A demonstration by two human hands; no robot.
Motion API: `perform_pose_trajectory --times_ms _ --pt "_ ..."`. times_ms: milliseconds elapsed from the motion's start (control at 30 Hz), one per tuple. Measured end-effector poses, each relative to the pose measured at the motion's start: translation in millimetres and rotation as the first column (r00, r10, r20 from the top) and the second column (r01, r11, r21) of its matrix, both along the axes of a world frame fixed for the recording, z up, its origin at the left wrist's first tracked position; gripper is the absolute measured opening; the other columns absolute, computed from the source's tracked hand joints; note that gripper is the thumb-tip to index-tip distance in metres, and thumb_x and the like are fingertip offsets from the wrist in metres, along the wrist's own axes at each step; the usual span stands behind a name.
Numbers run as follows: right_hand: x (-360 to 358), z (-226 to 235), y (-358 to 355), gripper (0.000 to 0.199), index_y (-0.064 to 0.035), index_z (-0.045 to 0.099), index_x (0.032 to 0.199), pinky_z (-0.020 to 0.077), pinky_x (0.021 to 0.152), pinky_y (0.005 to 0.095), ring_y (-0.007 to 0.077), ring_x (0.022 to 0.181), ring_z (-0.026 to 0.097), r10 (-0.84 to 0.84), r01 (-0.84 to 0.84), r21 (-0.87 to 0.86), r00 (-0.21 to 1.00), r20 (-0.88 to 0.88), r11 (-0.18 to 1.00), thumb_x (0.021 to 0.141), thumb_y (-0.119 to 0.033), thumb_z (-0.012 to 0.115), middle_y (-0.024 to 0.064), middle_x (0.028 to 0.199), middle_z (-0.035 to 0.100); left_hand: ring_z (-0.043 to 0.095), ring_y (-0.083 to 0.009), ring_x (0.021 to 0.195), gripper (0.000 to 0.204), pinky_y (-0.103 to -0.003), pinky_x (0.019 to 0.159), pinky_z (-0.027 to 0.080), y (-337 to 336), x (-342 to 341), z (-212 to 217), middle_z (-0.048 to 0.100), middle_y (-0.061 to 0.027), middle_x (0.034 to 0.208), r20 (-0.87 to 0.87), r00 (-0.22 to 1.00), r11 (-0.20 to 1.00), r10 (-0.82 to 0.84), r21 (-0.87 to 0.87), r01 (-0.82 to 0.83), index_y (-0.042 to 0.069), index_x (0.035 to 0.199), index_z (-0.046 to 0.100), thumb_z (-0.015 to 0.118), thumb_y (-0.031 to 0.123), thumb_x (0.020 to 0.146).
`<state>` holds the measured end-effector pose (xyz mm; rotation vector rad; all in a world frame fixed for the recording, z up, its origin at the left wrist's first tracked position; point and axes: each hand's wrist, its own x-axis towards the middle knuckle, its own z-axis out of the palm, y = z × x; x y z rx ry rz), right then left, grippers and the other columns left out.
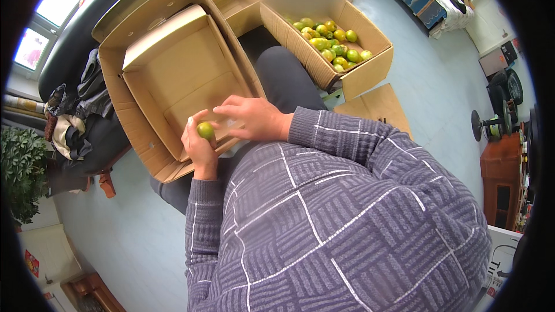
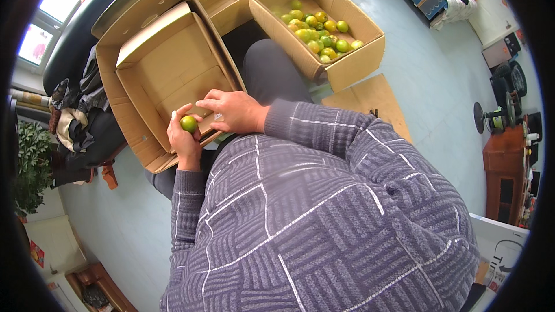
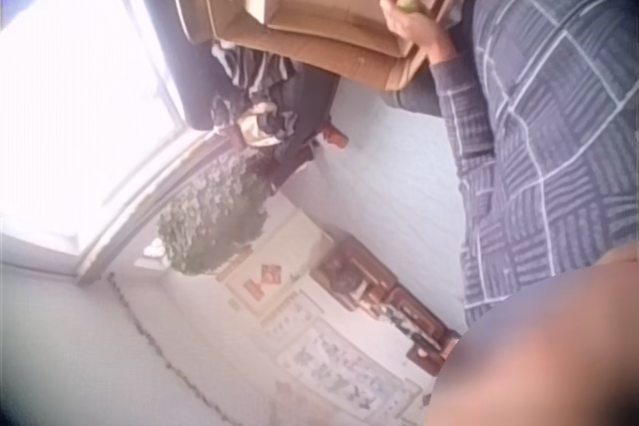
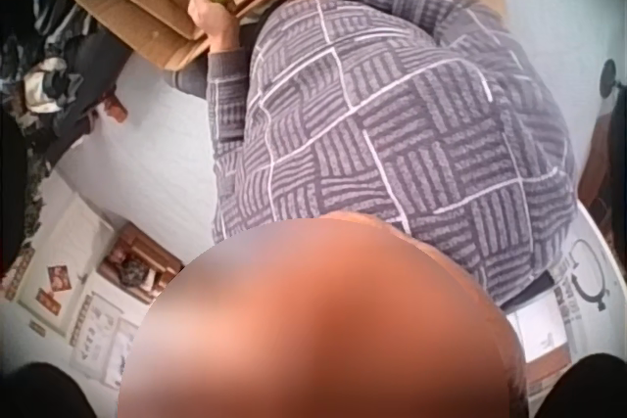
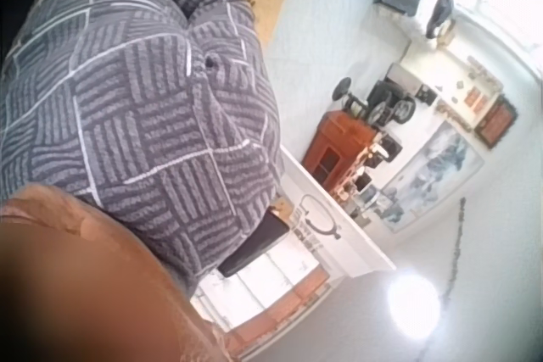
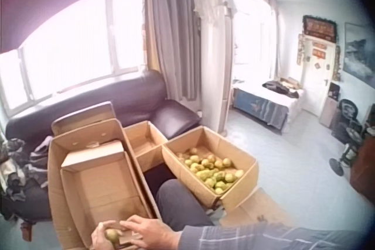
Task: The person sits on the floor and transfers small green citrus fruits from a large cardboard box into a smaller box. They pick up fruits one by one or in small groups, place them into the smaller box, and occasionally adjust the arrangement.
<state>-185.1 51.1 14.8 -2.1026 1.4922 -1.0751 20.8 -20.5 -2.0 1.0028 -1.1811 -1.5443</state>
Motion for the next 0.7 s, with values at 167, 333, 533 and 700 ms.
perform_pose_trajectory --times_ms 167,333,533,700 --pt "0.6 0.6 1.0 0.060 -0.0125 0.068 0.148 0.0635 0.094 0.0467 0.0357 0.110 0.076 -0.017 0.017 0.008 1.000 -0.007 1.000 0.092 -0.026 0.084 0.0112 0.134 0.070 0.055 -0.0072 0.061 0.032 -0.023 0.052 0.042 -2.6 -0.3 -2.5 0.076 -0.0079 0.101 0.011 1.000 1.000 -0.012 0.002 0.012 0.000 0.136 0.068 0.073 0.011 0.106" --pt "0.7 1.9 0.6 0.058 -0.0119 0.068 0.147 0.0634 0.095 0.0471 0.0357 0.111 0.076 -0.021 0.020 0.009 1.000 0.011 1.000 0.093 -0.026 0.084 0.0116 0.134 0.070 0.057 -0.0045 0.068 0.028 -0.021 0.057 0.045 0.0 -1.1 -6.6 0.070 -0.0005 0.102 0.050 0.994 0.995 -0.097 0.009 0.097 0.004 0.124 0.068 0.079 0.001 0.099" --pt "0.4 2.4 0.3 0.058 -0.0115 0.069 0.146 0.0632 0.096 0.0473 0.0360 0.112 0.075 -0.020 0.020 0.032 1.000 -0.019 0.999 0.093 -0.027 0.084 0.0122 0.134 0.071 0.055 -0.0023 0.068 0.024 -0.020 0.055 0.040 -1.5 -2.6 -6.9 0.064 0.0052 0.087 0.169 0.985 0.999 -0.022 -0.042 0.030 0.006 0.118 0.067 0.085 0.015 0.104" --pt "0.1 1.8 1.1 0.058 -0.0113 0.069 0.146 0.0632 0.096 0.0473 0.0364 0.110 0.076 -0.019 0.020 0.028 0.999 -0.026 0.999 0.093 -0.028 0.084 0.0121 0.134 0.070 0.046 -0.0012 0.060 0.035 -0.022 0.050 0.032 1.3 -1.2 -6.2 0.056 0.0071 0.078 0.025 0.999 0.998 0.034 -0.053 -0.033 0.005 0.111 0.067 0.072 0.040 0.113"
